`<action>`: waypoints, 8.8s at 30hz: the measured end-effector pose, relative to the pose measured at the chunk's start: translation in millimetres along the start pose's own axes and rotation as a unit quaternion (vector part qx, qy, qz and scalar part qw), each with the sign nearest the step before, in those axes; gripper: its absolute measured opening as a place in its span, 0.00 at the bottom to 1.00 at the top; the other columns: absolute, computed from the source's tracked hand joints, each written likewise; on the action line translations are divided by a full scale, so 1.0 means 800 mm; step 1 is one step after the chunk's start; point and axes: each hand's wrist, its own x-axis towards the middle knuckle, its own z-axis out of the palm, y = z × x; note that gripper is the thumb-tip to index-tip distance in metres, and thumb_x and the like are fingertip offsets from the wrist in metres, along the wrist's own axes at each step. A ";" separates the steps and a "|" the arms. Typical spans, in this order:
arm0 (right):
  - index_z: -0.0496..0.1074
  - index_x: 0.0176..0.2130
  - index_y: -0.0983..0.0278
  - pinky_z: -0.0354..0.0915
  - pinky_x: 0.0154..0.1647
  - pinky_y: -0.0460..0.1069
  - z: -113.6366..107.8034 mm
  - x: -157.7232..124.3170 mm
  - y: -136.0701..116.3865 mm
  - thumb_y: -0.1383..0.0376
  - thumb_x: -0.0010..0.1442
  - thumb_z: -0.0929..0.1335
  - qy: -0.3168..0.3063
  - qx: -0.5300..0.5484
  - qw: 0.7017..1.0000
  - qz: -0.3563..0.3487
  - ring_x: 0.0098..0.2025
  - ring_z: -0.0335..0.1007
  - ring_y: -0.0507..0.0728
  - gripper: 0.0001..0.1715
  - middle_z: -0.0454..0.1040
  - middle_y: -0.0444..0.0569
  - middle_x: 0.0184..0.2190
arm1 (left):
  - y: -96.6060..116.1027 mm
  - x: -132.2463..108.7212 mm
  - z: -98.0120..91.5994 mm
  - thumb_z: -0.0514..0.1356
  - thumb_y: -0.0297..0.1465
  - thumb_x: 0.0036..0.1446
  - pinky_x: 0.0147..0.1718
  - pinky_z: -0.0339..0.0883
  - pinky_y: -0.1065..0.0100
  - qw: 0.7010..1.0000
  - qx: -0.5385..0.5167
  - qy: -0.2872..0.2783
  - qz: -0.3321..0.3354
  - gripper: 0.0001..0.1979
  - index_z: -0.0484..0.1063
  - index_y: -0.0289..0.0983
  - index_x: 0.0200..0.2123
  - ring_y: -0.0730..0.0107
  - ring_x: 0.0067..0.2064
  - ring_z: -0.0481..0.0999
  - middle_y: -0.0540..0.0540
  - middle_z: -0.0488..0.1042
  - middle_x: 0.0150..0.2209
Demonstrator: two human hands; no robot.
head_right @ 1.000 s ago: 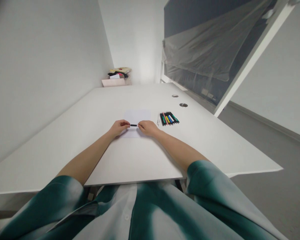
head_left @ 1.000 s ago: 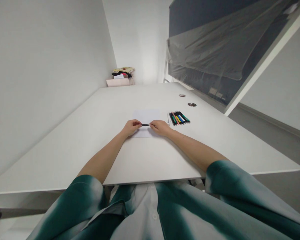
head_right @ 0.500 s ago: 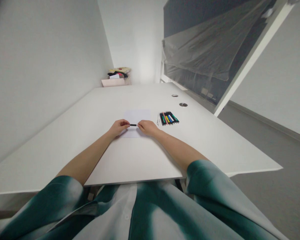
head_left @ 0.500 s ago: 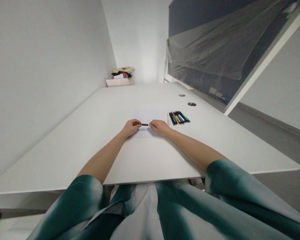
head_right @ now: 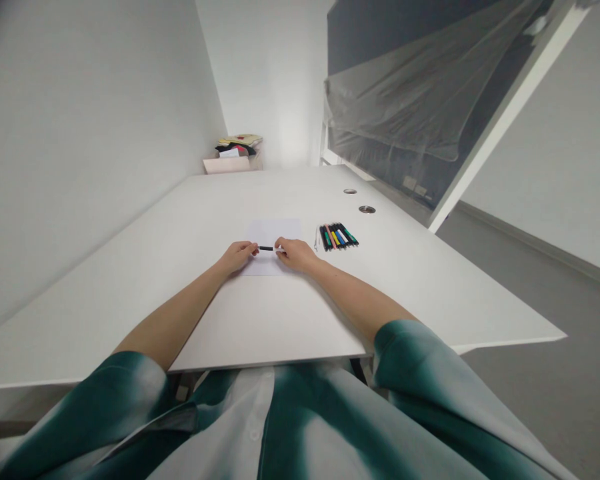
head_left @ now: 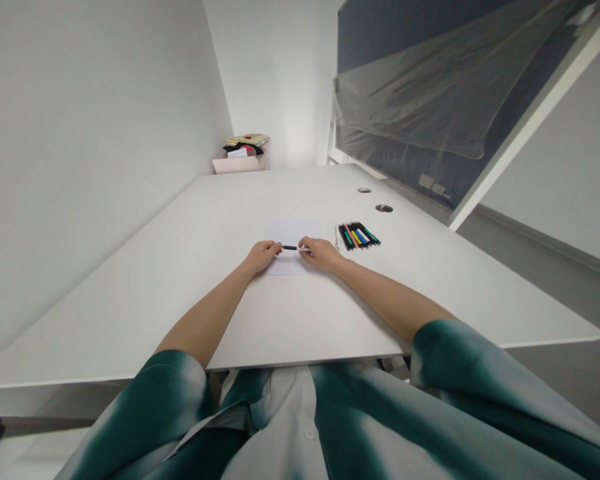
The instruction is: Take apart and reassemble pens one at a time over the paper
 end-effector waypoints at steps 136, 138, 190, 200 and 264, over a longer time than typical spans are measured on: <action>0.71 0.20 0.63 0.60 0.29 0.48 0.015 0.020 0.014 0.64 0.58 0.68 0.106 0.253 0.954 0.121 0.24 0.69 0.55 0.16 0.75 0.48 0.20 | 0.005 -0.018 0.007 0.59 0.51 0.57 0.58 0.63 0.53 0.932 0.351 -0.037 0.078 0.26 0.74 0.39 0.51 0.48 0.59 0.70 0.37 0.73 0.58; 0.71 0.20 0.63 0.60 0.29 0.48 0.014 0.019 0.015 0.63 0.58 0.68 0.113 0.264 0.950 0.124 0.25 0.70 0.56 0.16 0.75 0.49 0.21 | 0.004 -0.017 0.007 0.59 0.51 0.57 0.58 0.63 0.53 0.932 0.353 -0.038 0.078 0.26 0.74 0.39 0.51 0.49 0.59 0.70 0.38 0.73 0.58; 0.78 0.32 0.65 0.62 0.33 0.46 0.001 0.013 0.011 0.55 0.54 0.68 0.049 0.548 0.827 0.117 0.30 0.68 0.53 0.16 0.76 0.48 0.28 | 0.014 -0.019 -0.007 0.55 0.34 0.61 0.53 0.65 0.54 0.924 0.355 0.035 0.136 0.15 0.80 0.37 0.44 0.56 0.49 0.76 0.41 0.81 0.45; 0.77 0.49 0.65 0.62 0.39 0.48 0.003 -0.002 -0.004 0.66 0.59 0.68 -0.024 0.128 0.988 -0.082 0.35 0.70 0.54 0.18 0.78 0.49 0.34 | 0.016 -0.022 -0.013 0.58 0.31 0.57 0.55 0.63 0.50 0.906 0.395 0.022 0.148 0.13 0.82 0.40 0.40 0.52 0.53 0.73 0.41 0.80 0.47; 0.78 0.46 0.65 0.54 0.52 0.58 -0.023 0.004 0.078 0.64 0.62 0.62 0.011 -0.175 0.950 0.257 0.52 0.66 0.67 0.19 0.77 0.61 0.47 | -0.016 -0.013 -0.010 0.55 0.37 0.61 0.59 0.64 0.53 0.928 0.369 -0.010 0.056 0.19 0.73 0.39 0.53 0.54 0.58 0.70 0.39 0.71 0.59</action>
